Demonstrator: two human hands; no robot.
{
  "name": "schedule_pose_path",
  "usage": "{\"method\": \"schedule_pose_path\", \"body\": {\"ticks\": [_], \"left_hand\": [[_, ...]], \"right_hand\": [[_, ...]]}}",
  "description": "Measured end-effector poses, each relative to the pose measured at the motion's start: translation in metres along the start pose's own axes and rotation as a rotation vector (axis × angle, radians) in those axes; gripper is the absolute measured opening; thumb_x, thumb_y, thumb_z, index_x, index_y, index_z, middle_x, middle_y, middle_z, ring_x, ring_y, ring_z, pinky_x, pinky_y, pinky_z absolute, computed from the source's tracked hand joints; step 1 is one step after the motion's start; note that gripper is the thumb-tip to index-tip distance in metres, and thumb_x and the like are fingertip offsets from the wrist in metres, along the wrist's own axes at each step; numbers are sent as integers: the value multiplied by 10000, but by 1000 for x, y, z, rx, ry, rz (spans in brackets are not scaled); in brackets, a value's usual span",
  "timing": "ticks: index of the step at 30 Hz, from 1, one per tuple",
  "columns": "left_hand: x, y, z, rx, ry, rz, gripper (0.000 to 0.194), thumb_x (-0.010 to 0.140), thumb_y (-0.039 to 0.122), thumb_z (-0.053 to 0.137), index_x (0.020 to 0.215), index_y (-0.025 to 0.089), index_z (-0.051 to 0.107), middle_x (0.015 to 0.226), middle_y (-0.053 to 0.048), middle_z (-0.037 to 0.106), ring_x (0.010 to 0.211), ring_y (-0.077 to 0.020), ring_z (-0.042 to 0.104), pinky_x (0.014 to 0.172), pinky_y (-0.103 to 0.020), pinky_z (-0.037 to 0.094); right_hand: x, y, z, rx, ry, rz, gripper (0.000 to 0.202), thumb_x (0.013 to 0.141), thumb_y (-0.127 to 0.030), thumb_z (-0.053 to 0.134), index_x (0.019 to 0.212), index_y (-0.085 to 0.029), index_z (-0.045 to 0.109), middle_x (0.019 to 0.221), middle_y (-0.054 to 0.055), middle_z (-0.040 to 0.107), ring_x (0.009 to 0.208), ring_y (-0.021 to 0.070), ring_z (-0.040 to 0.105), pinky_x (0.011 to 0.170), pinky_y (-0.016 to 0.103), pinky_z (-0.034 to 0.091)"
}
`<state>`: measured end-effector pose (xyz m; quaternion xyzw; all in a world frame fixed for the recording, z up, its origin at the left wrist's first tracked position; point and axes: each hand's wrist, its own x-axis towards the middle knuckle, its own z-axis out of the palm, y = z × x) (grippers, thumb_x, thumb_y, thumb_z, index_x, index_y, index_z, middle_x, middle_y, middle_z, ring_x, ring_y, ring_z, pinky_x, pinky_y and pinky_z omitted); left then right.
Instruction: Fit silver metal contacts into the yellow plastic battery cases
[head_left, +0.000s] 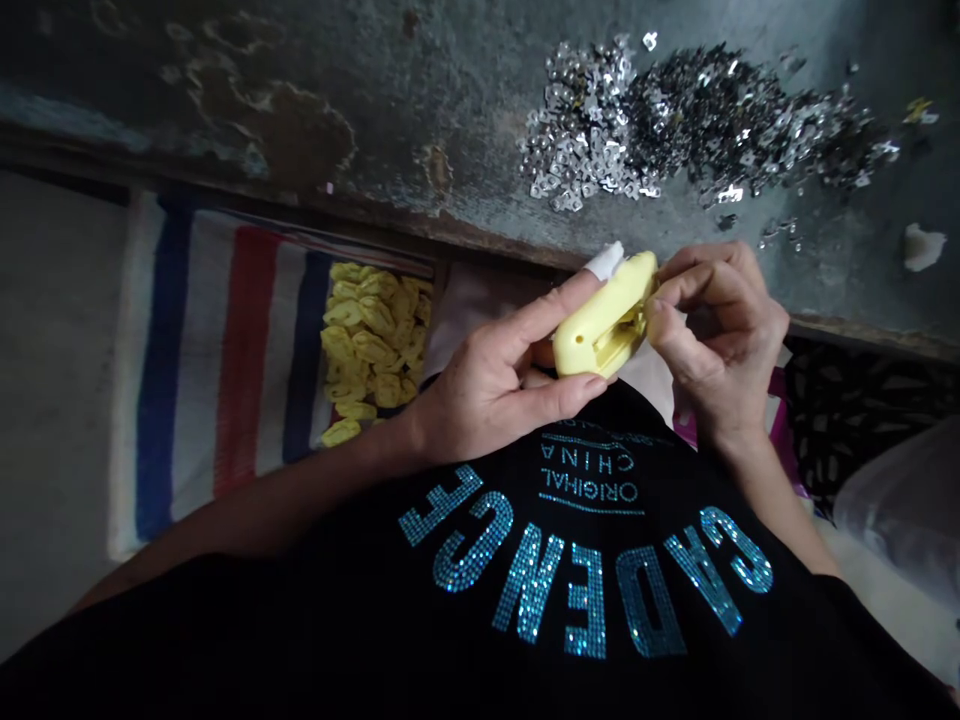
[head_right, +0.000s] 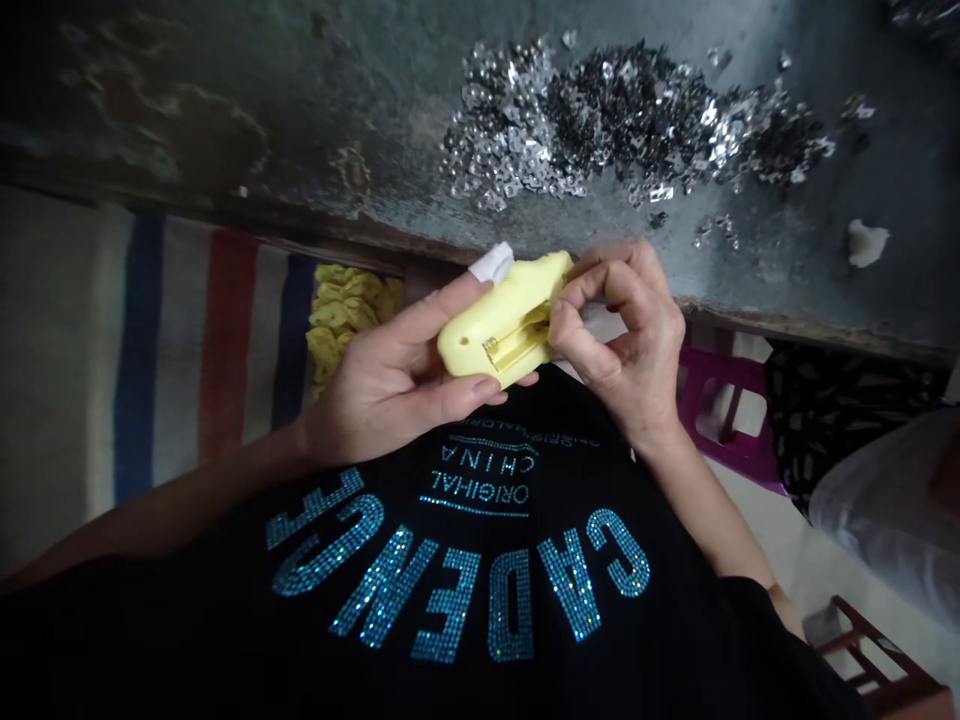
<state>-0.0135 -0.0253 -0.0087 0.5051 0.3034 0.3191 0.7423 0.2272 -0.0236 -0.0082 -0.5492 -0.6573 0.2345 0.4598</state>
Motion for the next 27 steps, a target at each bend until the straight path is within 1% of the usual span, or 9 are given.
{"method": "schedule_pose_path", "body": {"ticks": [4,7,10,13,15,17,19,23,27], "left_hand": [[0,-2,0,-13,5,-2,854,1038,349,870,1799,490,509,1952,24,389,1445,-429,775,962,-440,812],[0,-4,1,-28,-1,-1,842,1047,369,867,1803,462,508,1950,-2,394,1470,-442,758,992,-464,806],[1,-3,2,-47,-1,-10,829,1060,378,852,1807,447,499,1934,-8,426,1450,-427,773,995,-468,804],[3,-1,3,-64,11,-17,813,1046,371,866,1787,420,537,1900,-8,489,1452,-414,774,1031,-466,791],[4,1,4,-80,12,-22,795,1038,373,877,1770,398,565,1884,-12,515,1495,-423,747,1102,-490,767],[5,3,4,-106,20,-22,792,1037,384,882,1764,389,570,1869,-14,537,1523,-429,728,1146,-509,748],[5,2,3,-127,27,-31,803,1042,396,879,1774,400,549,1858,-21,553,1481,-425,759,1105,-505,765],[4,-1,-1,-164,6,-60,817,1062,407,863,1794,447,503,1812,-47,610,1283,-394,868,929,-449,807],[4,-4,-2,-175,8,-57,803,1054,379,878,1774,446,529,1747,-57,680,1227,-374,889,900,-422,810]], "right_hand": [[-1,2,1,15,9,6,235,1054,-406,811,871,-285,724,1022,37,721,1009,240,741,977,490,679],[-2,3,3,37,37,30,220,1025,-399,836,862,-286,740,1011,33,730,987,244,744,916,481,656],[-3,4,4,23,61,44,228,1019,-439,834,865,-301,738,1007,30,758,948,247,733,841,467,627],[-4,3,3,-43,28,37,227,1066,-455,792,885,-338,724,1026,43,779,986,262,737,868,475,643],[-5,2,1,-25,22,19,176,1051,-386,811,897,-334,745,1030,42,781,1016,268,748,914,489,647],[-7,2,-1,12,41,6,121,1017,-326,849,916,-315,785,1027,35,790,1019,264,758,925,490,639],[-9,2,-4,8,53,11,82,1025,-314,855,954,-311,814,1054,31,808,1029,253,766,938,480,642],[-14,0,-12,-42,87,-2,75,1049,-363,850,988,-323,831,1067,27,812,1034,257,776,969,508,668],[-15,-5,-16,-53,66,-51,26,1042,-354,864,1026,-335,854,1037,36,789,1004,268,763,945,520,667]]}}
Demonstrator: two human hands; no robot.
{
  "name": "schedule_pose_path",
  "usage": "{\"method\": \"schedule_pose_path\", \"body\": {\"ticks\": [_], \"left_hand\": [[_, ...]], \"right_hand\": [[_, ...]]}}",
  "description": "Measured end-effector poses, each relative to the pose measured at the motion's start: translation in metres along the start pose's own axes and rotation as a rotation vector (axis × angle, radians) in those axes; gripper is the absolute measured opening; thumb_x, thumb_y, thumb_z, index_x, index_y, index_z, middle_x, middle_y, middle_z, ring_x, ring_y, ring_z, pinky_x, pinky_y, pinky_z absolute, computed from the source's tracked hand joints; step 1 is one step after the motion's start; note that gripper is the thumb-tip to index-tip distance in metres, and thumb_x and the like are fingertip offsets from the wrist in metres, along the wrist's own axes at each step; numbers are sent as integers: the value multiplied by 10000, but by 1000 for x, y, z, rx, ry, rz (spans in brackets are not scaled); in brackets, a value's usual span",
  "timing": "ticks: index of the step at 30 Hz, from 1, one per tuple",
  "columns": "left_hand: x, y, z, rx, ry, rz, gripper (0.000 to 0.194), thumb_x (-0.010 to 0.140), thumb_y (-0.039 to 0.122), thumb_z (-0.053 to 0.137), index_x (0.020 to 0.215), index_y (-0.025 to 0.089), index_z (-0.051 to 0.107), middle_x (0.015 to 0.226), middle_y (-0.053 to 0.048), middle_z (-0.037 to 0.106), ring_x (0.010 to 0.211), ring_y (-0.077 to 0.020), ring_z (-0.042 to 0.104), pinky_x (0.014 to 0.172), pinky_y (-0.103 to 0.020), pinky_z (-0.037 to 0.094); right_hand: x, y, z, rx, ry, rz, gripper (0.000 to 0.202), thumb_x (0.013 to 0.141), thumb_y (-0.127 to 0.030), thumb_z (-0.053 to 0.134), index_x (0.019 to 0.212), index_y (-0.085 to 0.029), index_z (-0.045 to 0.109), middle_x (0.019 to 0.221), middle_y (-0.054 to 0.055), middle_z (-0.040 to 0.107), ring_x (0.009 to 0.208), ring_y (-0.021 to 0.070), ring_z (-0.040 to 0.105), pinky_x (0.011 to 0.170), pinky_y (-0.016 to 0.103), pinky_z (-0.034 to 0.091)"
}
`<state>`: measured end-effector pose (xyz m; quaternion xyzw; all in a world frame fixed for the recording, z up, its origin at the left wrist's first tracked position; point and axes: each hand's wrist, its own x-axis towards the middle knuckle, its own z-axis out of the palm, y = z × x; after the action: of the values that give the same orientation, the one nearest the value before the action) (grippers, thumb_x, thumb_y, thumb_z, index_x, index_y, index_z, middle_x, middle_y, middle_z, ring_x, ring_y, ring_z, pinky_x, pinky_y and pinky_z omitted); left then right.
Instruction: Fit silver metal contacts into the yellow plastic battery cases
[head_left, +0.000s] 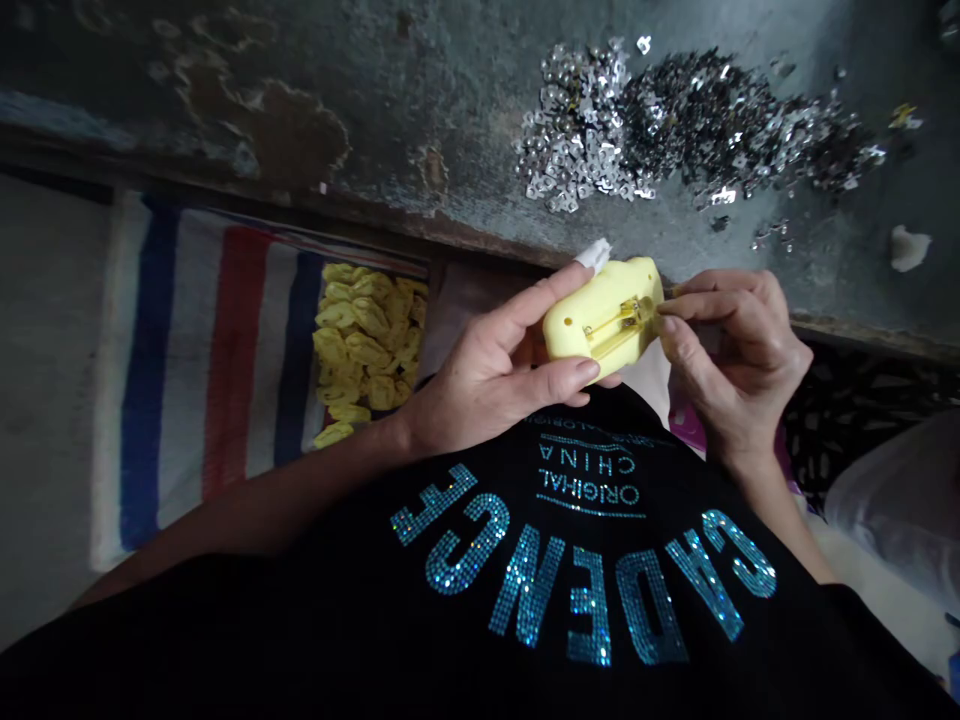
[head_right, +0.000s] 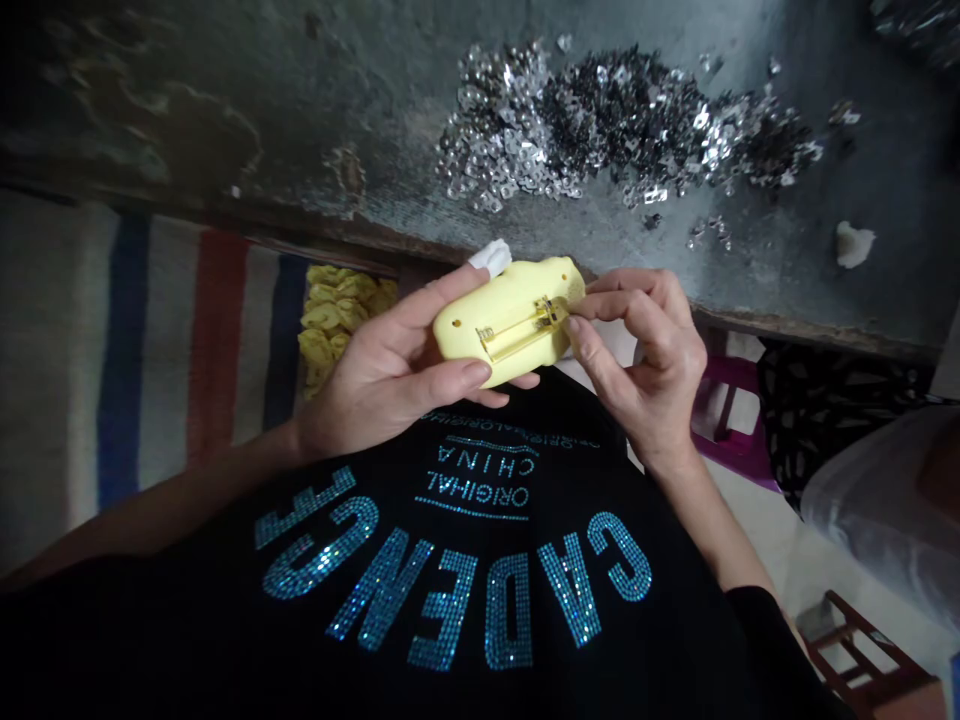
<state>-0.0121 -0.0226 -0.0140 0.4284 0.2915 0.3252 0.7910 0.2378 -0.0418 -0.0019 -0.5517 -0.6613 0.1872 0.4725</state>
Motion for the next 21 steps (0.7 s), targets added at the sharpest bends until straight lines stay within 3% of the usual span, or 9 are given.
{"method": "schedule_pose_path", "body": {"ticks": [2,7,13,19,21], "left_hand": [[0,-1,1,12,7,33,793,1051,359,880,1765,437,545,1761,-56,666,1255,-373,880,919,-420,809],[-2,-3,6,145,27,80,793,1041,347,873,1766,427,562,1917,-26,463,1467,-423,766,1053,-480,787],[-5,-6,4,292,19,109,848,1023,345,886,1794,420,542,1818,-55,596,1387,-419,782,1071,-572,777],[-3,-7,4,243,-11,47,851,1060,362,840,1816,498,474,1836,-28,578,1271,-387,854,985,-525,806],[-2,-9,4,205,-30,23,858,1068,358,826,1820,523,447,1840,-14,574,1323,-408,842,1006,-523,801]], "right_hand": [[2,-2,0,-9,-36,-19,12,1047,-328,858,1046,-336,850,1028,41,775,996,270,759,906,502,668],[5,-1,2,-71,-79,-72,35,1052,-304,841,1056,-328,817,1022,43,772,986,277,772,863,495,673],[4,4,3,-148,-61,-97,93,999,-279,856,969,-303,771,989,42,801,947,282,777,868,520,656],[5,6,2,12,-59,-73,144,999,-199,831,930,-296,750,904,23,756,841,238,736,738,441,635],[6,6,1,42,-55,-53,153,1001,-204,837,919,-302,753,893,20,751,817,236,717,719,440,624]]}}
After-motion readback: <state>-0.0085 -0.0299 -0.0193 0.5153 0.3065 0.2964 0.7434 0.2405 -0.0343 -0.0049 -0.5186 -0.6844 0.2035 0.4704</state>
